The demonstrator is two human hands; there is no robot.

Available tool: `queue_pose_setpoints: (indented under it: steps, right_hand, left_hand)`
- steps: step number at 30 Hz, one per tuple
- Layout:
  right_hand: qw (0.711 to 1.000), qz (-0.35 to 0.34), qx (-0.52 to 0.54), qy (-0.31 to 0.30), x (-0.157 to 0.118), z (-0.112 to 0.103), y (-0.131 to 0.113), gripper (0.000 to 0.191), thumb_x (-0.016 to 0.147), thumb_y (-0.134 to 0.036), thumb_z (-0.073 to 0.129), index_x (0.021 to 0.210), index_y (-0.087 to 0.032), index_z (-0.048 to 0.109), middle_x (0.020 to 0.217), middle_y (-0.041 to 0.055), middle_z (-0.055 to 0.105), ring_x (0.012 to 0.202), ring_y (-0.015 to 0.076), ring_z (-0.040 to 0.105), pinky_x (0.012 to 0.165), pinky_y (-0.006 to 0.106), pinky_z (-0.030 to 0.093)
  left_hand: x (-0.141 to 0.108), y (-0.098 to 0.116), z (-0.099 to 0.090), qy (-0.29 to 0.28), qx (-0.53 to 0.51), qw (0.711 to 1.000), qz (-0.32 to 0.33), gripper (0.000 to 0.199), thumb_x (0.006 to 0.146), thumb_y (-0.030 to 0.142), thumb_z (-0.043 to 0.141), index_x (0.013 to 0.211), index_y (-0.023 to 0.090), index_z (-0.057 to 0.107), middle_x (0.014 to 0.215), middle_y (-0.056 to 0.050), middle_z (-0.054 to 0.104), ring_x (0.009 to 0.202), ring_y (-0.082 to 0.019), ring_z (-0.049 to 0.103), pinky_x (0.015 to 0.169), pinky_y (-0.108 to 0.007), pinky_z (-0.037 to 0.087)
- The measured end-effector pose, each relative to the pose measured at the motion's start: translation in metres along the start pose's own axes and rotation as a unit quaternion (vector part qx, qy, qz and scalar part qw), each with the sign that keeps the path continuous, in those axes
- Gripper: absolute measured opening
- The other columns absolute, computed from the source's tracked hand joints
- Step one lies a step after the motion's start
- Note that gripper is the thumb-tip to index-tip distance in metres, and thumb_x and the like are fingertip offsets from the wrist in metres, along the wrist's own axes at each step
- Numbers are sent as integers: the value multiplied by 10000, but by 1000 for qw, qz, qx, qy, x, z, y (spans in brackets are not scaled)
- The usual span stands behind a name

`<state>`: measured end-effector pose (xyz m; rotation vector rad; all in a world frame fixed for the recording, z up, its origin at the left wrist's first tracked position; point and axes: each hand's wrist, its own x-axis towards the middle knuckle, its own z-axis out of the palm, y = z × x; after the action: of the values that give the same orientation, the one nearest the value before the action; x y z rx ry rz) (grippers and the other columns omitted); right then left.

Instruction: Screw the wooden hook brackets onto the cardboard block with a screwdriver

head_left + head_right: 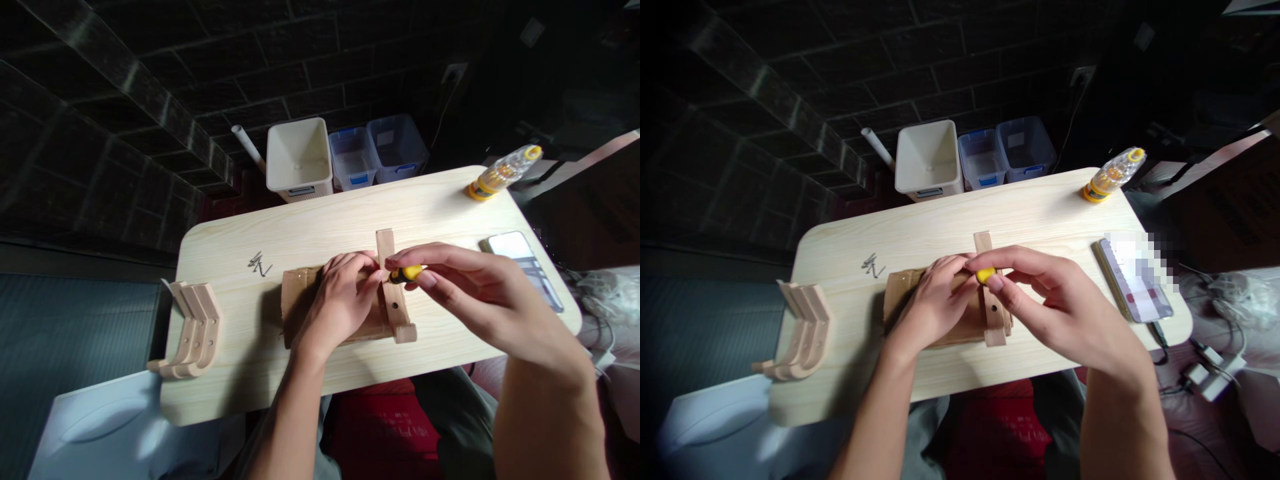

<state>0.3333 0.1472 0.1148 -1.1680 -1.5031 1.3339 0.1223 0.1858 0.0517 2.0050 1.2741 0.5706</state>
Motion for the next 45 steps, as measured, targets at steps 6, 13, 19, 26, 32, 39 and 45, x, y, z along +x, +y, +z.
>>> queue_pose_setpoints:
  steps: [6,13,19,26,32,39,45]
  right_hand:
    - [1000,-1,-5,9,1,1,2,289,980,-257,729,1267,-280,749,1325,49,734,1163,206,709,995,276,568]
    - [1000,0,6,21,1,2,1,282,969,-265,745,1250,-283,759,1324,52,740,1175,213,716,994,283,583]
    - [1000,1,20,19,1,4,-1,266,990,-300,720,1251,-273,759,1325,66,741,1203,232,712,1016,319,594]
    - [999,-4,11,36,3,5,6,298,932,-262,788,1228,-283,755,1249,57,758,1109,212,729,918,274,611]
    - [999,-19,13,28,4,5,6,282,943,-251,772,1222,-288,758,1241,59,750,1097,214,719,925,299,599]
    - [997,-72,-27,24,7,4,6,259,932,-226,778,1180,-301,793,1173,64,760,1117,248,707,956,371,588]
    - [998,-53,-21,29,5,5,5,220,901,-237,812,1111,-299,792,1137,60,756,1082,252,717,952,372,596]
  left_hand:
    - [2,0,1,-2,11,1000,13,222,1050,421,543,1048,247,682,1194,-26,747,1149,-227,677,1052,-373,477]
    - [2,1,0,-4,8,1000,8,204,1046,415,555,1047,252,676,1179,-27,745,1138,-224,674,1056,-366,480]
    - [3,2,-1,-5,2,1000,0,193,1040,390,559,1058,252,693,1208,-40,748,1165,-238,675,1071,-385,488]
    - [3,2,0,-8,4,1000,-3,199,1047,395,553,1017,250,687,1200,-35,751,1167,-232,676,1092,-386,479]
    - [3,0,1,-10,-2,1000,-8,208,1049,411,554,1043,248,684,1208,-34,748,1176,-231,673,1103,-394,472]
    - [4,-1,2,-10,-1,1000,-2,247,1056,436,527,1057,251,690,1237,-45,750,1201,-236,670,1101,-399,478]
    - [3,-2,2,6,-9,1000,-5,189,1032,404,570,1055,261,692,1249,-46,751,1207,-238,677,1098,-394,488]
